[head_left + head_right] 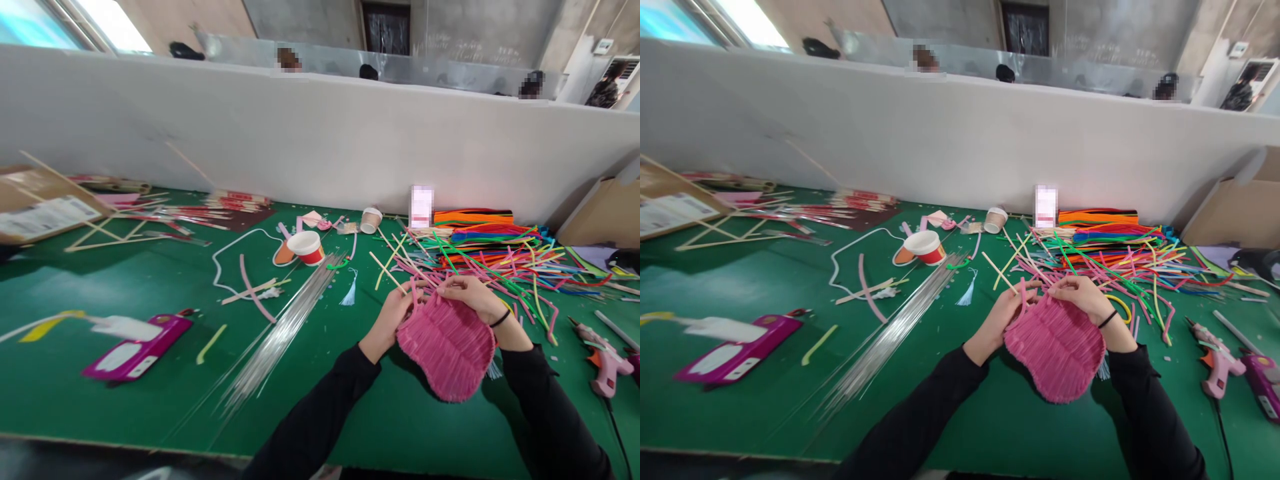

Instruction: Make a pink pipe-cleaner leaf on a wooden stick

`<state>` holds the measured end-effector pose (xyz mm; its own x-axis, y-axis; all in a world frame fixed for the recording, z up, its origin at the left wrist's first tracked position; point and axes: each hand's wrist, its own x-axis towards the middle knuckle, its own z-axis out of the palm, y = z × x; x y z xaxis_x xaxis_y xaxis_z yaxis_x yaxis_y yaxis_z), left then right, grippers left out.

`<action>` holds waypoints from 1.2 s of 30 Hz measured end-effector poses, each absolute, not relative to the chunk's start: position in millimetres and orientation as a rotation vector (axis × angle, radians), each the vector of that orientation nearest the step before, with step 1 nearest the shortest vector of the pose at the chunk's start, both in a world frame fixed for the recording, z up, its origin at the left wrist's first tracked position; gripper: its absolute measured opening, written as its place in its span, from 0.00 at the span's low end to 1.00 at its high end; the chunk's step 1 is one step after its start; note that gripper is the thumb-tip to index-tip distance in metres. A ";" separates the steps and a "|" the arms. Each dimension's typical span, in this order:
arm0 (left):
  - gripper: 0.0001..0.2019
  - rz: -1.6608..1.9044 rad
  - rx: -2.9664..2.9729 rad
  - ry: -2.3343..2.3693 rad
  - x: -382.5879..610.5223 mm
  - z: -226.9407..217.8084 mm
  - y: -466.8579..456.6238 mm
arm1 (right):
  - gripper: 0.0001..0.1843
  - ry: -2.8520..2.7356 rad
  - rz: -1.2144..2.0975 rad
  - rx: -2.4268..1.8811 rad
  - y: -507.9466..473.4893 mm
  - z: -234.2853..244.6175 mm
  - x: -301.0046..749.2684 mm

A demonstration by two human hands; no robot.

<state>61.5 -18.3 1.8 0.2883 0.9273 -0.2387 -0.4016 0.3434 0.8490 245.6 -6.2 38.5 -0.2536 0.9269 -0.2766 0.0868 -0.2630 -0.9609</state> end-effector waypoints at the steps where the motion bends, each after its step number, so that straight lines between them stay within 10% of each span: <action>1: 0.27 1.009 0.761 0.851 61.4 1.6 -18.4 | 0.19 -1.286 1.605 -1.306 -6.1 38.6 246.2; 36: 0.16 0.922 0.707 1.004 66.1 -4.2 -22.6 | 0.24 -1.382 1.458 -1.438 -17.5 10.1 251.4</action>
<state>66.1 -22.6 -4.2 0.2393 0.8907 -0.3865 -0.3095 0.4472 0.8392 251.4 -17.5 10.1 -0.1789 0.9476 -0.2646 0.2133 -0.2252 -0.9507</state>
